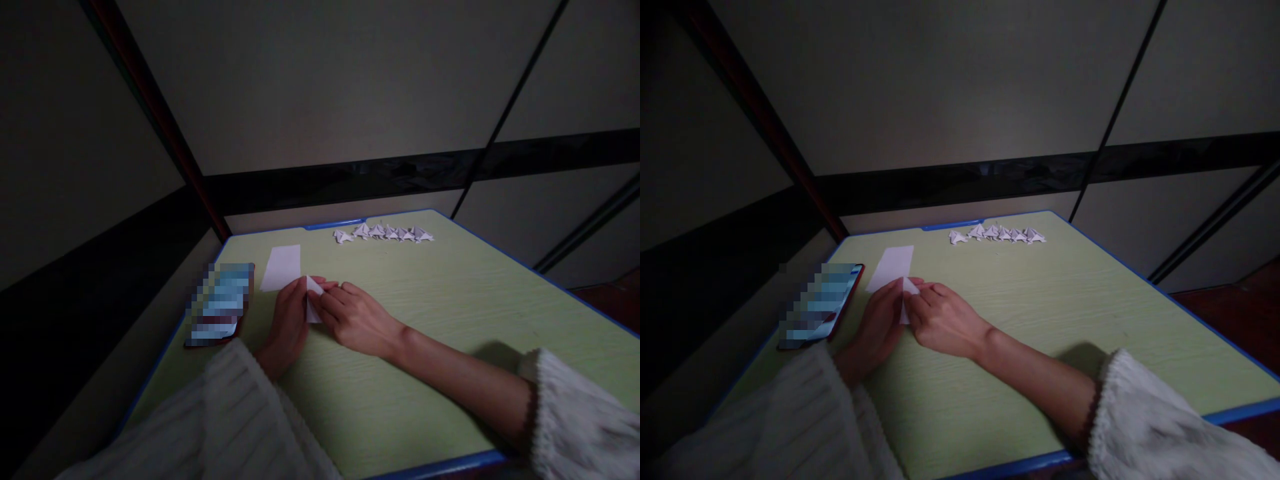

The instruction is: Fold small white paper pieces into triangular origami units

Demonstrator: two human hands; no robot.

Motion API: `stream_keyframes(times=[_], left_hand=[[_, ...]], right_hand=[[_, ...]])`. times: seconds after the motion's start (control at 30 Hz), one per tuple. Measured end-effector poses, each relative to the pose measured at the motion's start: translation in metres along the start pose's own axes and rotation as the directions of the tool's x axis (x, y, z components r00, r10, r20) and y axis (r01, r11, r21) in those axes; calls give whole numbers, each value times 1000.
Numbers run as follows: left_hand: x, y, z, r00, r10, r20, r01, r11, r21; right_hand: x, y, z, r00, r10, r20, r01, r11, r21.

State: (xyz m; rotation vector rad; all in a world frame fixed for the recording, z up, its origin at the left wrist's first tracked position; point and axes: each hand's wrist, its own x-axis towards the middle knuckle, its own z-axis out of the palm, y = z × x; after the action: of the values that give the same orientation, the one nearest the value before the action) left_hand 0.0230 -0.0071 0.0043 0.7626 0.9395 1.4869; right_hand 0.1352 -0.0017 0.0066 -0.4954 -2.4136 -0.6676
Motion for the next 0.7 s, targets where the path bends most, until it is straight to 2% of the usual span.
stream_keyframes(times=[0.13, 0.33, 0.7], left_hand=[[1, 0, 0, 1000, 1, 12, -1, 1000, 10], [-2, 1, -1, 997, 61, 51, -65, 994, 92], [-1, 1, -3, 994, 102, 42, -108, 976, 188]], right_hand=[[0, 1, 0, 999, 17, 28, -17, 1000, -17], [0, 1, 1, 999, 4, 38, -4, 1000, 4], [-2, 1, 1, 997, 16, 73, -16, 1000, -11]])
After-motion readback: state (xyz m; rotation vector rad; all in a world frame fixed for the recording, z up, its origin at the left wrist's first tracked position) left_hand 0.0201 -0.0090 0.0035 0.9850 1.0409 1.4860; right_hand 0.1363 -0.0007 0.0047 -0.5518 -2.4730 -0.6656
